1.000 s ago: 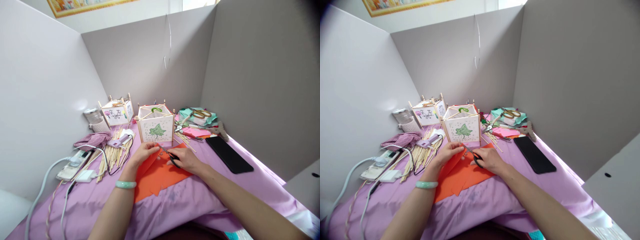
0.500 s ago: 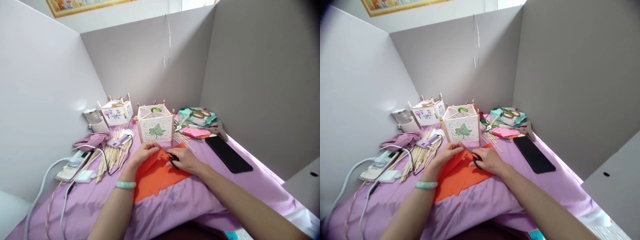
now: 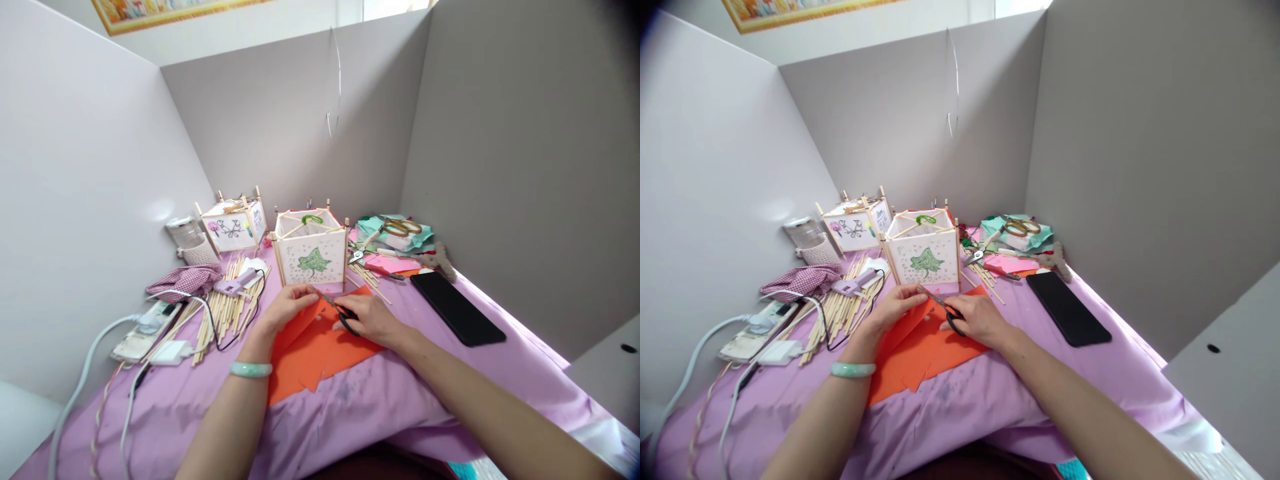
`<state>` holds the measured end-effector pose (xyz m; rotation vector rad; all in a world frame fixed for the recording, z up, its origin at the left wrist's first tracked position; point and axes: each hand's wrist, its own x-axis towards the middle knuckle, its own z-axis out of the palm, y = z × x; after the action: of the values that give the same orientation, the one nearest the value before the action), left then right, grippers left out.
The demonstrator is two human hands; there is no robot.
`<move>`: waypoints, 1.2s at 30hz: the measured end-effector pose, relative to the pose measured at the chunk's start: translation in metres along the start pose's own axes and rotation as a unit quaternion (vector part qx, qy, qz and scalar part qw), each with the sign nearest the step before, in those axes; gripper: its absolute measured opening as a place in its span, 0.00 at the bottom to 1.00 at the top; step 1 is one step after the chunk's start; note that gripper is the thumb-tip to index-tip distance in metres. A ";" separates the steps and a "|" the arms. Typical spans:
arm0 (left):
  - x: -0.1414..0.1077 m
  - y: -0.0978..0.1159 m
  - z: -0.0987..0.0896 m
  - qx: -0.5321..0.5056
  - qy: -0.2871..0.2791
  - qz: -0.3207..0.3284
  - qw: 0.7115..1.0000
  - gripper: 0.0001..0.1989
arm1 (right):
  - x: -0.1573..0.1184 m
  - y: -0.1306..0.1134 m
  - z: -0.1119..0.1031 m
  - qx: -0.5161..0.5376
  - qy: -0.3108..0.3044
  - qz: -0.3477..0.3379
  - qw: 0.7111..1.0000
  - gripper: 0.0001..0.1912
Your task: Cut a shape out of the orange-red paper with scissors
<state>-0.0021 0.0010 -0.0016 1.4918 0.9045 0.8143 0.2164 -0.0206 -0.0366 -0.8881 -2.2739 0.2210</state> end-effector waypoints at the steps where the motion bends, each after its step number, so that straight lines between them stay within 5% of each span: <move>1: 0.000 0.000 0.000 -0.006 -0.001 -0.004 1.000 0.12 | 0.000 0.000 0.000 0.000 0.000 0.000 1.000 0.23; 16: -0.002 0.005 0.000 -0.076 0.059 0.000 0.995 0.14 | 0.000 -0.005 -0.007 -0.004 -0.008 0.017 1.000 0.26; 36: -0.002 0.004 0.000 -0.085 0.033 0.015 0.996 0.12 | 0.000 -0.004 -0.004 0.000 -0.018 0.014 1.000 0.25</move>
<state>-0.0022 -0.0012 0.0026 1.3395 0.8414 0.9452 0.2169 -0.0240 -0.0318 -0.9228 -2.2964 0.2511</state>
